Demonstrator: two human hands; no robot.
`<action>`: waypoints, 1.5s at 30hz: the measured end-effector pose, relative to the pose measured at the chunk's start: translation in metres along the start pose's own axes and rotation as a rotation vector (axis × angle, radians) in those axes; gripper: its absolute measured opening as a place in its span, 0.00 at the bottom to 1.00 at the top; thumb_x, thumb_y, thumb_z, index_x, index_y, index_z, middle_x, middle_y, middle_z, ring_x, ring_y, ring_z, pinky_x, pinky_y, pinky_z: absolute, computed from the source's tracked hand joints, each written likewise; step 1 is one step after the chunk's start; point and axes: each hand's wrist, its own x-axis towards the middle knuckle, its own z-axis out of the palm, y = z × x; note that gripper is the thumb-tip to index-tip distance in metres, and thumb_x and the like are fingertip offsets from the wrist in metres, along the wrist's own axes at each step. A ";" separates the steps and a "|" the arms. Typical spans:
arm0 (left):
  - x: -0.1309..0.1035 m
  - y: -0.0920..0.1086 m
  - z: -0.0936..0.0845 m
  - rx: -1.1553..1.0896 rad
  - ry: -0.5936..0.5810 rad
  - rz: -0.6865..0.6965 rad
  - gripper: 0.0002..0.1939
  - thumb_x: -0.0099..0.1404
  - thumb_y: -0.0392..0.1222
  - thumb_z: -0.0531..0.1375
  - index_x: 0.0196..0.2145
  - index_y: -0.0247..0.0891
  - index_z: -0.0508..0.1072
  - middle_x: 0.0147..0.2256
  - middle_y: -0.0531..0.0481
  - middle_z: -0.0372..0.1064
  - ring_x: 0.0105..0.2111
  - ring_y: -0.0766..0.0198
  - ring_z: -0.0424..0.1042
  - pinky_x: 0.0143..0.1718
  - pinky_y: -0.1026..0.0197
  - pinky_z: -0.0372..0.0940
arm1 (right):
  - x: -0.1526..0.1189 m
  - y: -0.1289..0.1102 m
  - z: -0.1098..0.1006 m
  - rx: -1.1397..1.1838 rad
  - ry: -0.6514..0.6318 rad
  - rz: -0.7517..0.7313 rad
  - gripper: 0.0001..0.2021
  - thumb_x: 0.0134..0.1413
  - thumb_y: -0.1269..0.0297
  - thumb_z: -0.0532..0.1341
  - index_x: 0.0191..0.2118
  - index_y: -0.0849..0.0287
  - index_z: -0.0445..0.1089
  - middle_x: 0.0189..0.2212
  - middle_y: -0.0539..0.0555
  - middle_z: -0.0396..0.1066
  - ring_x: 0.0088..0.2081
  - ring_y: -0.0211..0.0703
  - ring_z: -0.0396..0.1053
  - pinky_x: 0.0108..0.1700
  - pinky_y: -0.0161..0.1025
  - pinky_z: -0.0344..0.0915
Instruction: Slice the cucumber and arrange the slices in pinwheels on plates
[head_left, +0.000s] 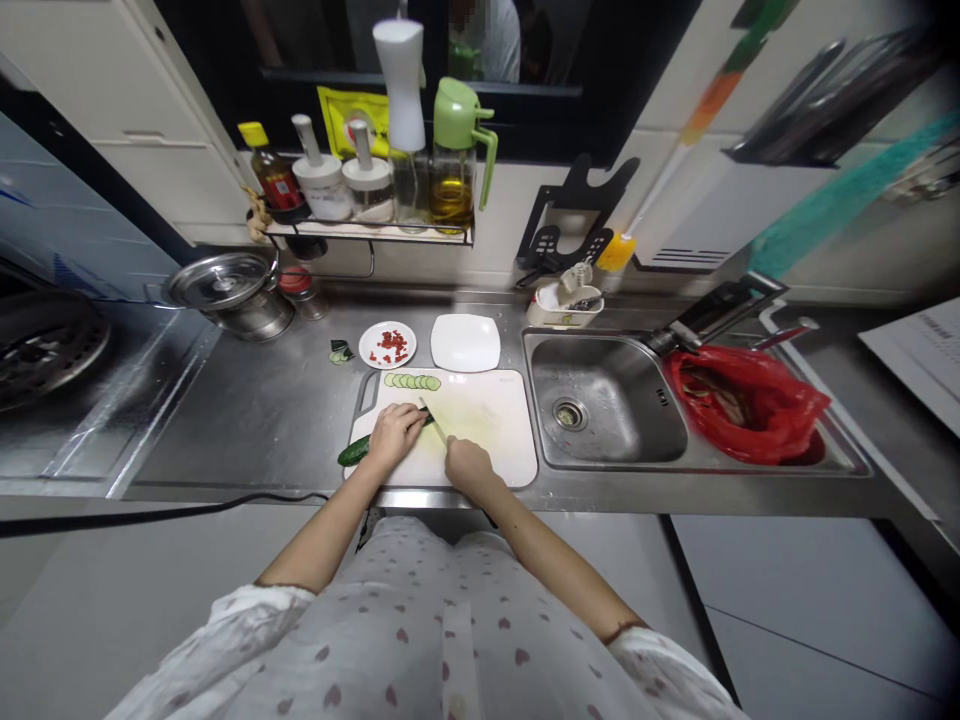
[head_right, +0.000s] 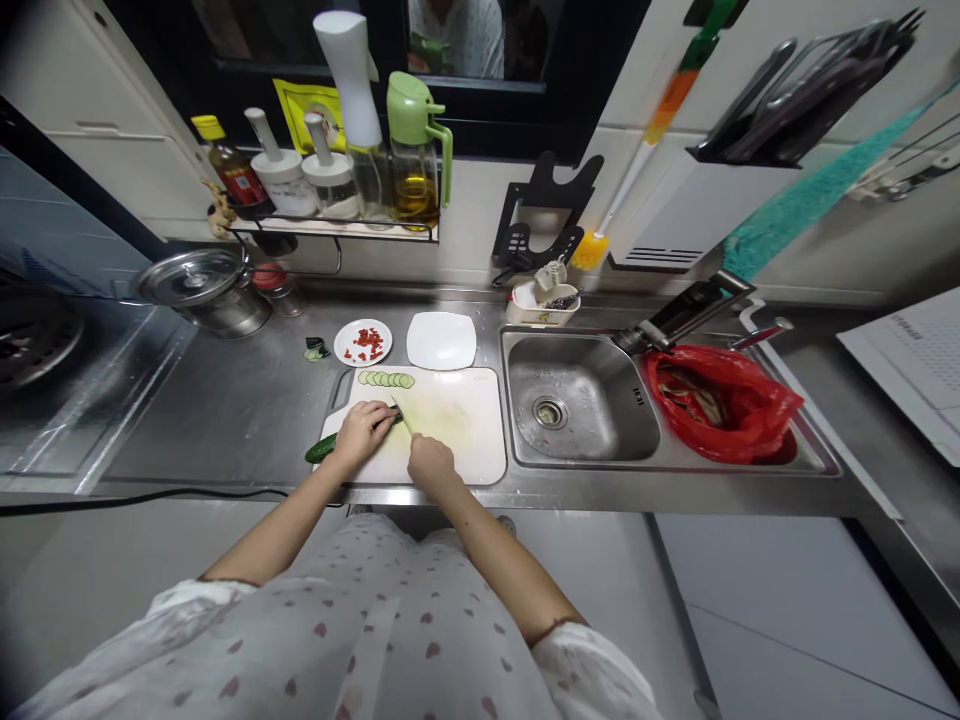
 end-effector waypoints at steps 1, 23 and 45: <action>0.000 0.000 0.000 -0.001 -0.001 0.001 0.12 0.68 0.43 0.55 0.43 0.44 0.78 0.40 0.47 0.73 0.39 0.58 0.67 0.45 0.54 0.63 | 0.000 0.000 0.001 0.001 0.002 0.000 0.15 0.59 0.75 0.49 0.49 0.63 0.65 0.42 0.63 0.74 0.48 0.49 0.72 0.44 0.39 0.64; 0.001 0.002 -0.001 -0.012 -0.004 -0.006 0.11 0.69 0.43 0.56 0.41 0.43 0.78 0.40 0.47 0.74 0.40 0.59 0.68 0.45 0.55 0.63 | 0.007 0.002 0.007 -0.003 0.004 -0.001 0.15 0.60 0.75 0.49 0.49 0.63 0.65 0.43 0.63 0.74 0.48 0.49 0.72 0.45 0.39 0.65; 0.001 0.004 -0.003 0.006 -0.029 -0.041 0.12 0.69 0.44 0.55 0.42 0.44 0.78 0.40 0.47 0.73 0.41 0.58 0.68 0.46 0.54 0.62 | 0.010 -0.006 0.005 -0.012 0.032 0.022 0.17 0.58 0.77 0.49 0.50 0.65 0.65 0.44 0.65 0.74 0.48 0.50 0.72 0.44 0.40 0.66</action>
